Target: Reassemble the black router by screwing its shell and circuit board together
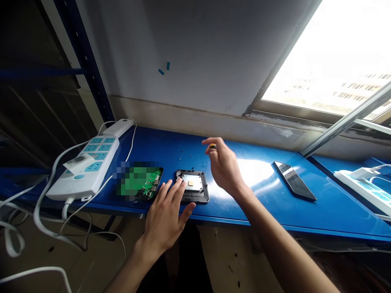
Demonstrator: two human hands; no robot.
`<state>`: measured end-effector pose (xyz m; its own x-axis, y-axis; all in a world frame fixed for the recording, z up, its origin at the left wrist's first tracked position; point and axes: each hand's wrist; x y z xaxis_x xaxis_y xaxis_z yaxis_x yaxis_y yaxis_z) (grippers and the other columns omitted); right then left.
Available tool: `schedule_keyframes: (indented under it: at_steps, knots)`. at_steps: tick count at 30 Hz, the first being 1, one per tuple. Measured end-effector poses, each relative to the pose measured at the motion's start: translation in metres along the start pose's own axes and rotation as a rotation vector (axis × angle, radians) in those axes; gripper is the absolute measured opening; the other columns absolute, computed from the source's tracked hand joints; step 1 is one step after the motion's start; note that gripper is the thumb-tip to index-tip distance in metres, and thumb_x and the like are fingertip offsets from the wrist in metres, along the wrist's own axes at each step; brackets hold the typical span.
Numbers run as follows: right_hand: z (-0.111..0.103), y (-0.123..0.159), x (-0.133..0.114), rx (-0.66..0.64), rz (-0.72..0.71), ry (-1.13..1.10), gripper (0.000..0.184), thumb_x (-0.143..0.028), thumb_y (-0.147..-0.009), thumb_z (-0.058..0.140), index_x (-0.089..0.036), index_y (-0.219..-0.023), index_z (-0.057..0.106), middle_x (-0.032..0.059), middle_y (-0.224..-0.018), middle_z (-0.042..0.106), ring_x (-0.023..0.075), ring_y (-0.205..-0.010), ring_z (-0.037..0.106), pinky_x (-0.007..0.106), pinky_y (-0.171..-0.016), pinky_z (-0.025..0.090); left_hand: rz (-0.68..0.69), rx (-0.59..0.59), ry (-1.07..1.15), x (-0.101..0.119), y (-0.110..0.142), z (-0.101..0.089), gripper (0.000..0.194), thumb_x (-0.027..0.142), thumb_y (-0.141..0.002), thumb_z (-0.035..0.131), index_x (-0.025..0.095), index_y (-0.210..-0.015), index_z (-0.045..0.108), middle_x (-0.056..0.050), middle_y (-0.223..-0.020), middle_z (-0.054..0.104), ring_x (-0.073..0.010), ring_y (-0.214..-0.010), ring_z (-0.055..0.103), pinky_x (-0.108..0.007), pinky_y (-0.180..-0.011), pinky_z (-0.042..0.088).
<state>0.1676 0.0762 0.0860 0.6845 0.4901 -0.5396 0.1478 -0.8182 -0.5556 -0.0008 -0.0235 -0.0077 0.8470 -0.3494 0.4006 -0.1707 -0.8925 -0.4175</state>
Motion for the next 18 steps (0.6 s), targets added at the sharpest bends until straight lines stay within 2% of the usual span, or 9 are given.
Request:
schedule_keyframes:
  at_steps: [2, 3, 5, 10, 14, 18]
  knots:
    - [-0.01, 0.006, 0.008, -0.34, 0.012, 0.151, 0.025, -0.023, -0.098, 0.04, -0.023, -0.1, 0.066, 0.0028, -0.087, 0.067, 0.0159, -0.073, 0.062, 0.028, -0.064, 0.048, -0.016, 0.032, 0.046, 0.0, -0.003, -0.002, 0.055, 0.051, -0.101, 0.038, 0.014, -0.142, 0.048, -0.011, -0.143, 0.057, -0.0328, -0.134, 0.049, -0.051, -0.11, 0.046]
    - [-0.013, 0.01, 0.013, -0.461, 0.003, 0.215, 0.023, -0.03, -0.098, 0.045, -0.022, -0.092, 0.066, 0.0035, -0.086, 0.067, 0.0166, -0.073, 0.061, 0.029, -0.063, 0.047, -0.024, 0.043, 0.06, 0.0, -0.006, -0.004, 0.051, 0.046, -0.102, 0.039, 0.013, -0.139, 0.05, -0.011, -0.139, 0.06, -0.0312, -0.129, 0.053, -0.049, -0.108, 0.048]
    - [-0.016, 0.021, 0.019, -0.591, -0.013, 0.303, 0.025, -0.041, -0.096, 0.053, -0.022, -0.085, 0.066, 0.0036, -0.082, 0.066, 0.0172, -0.07, 0.058, 0.029, -0.062, 0.045, -0.047, 0.033, 0.052, 0.0, -0.015, -0.007, 0.041, 0.036, -0.102, 0.041, 0.013, -0.134, 0.053, -0.012, -0.131, 0.064, -0.0285, -0.12, 0.058, -0.045, -0.101, 0.052]
    - [-0.014, 0.036, 0.022, -0.62, -0.019, 0.315, 0.031, -0.051, -0.093, 0.059, -0.023, -0.082, 0.063, 0.0026, -0.082, 0.064, 0.0169, -0.071, 0.058, 0.028, -0.064, 0.043, -0.103, -0.035, -0.031, 0.0, -0.041, -0.012, 0.029, 0.019, -0.1, 0.044, 0.014, -0.124, 0.06, -0.011, -0.116, 0.067, -0.0265, -0.105, 0.062, -0.042, -0.091, 0.053]
    - [-0.011, 0.039, 0.021, -0.666, 0.007, 0.348, 0.03, -0.048, -0.097, 0.055, -0.023, -0.083, 0.064, 0.0025, -0.084, 0.065, 0.0165, -0.07, 0.06, 0.027, -0.064, 0.043, -0.087, -0.089, -0.062, -0.002, -0.053, -0.014, 0.023, 0.014, -0.098, 0.045, 0.017, -0.106, 0.067, -0.007, -0.101, 0.068, -0.0252, -0.095, 0.062, -0.039, -0.083, 0.053]
    - [-0.009, 0.042, 0.022, -0.665, 0.001, 0.373, 0.026, -0.042, -0.098, 0.053, -0.023, -0.086, 0.064, 0.0027, -0.086, 0.065, 0.0159, -0.069, 0.062, 0.026, -0.064, 0.044, -0.07, -0.13, -0.078, -0.003, -0.06, -0.015, 0.021, 0.015, -0.097, 0.047, 0.019, -0.094, 0.067, -0.005, -0.094, 0.068, -0.0235, -0.091, 0.062, -0.036, -0.08, 0.05]
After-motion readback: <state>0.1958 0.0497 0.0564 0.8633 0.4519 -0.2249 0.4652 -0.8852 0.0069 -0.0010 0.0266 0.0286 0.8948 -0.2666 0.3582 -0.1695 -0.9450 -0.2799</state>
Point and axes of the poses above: each hand's wrist, its own y-axis away from the middle knuckle, its own z-axis out of the palm, x = y × z
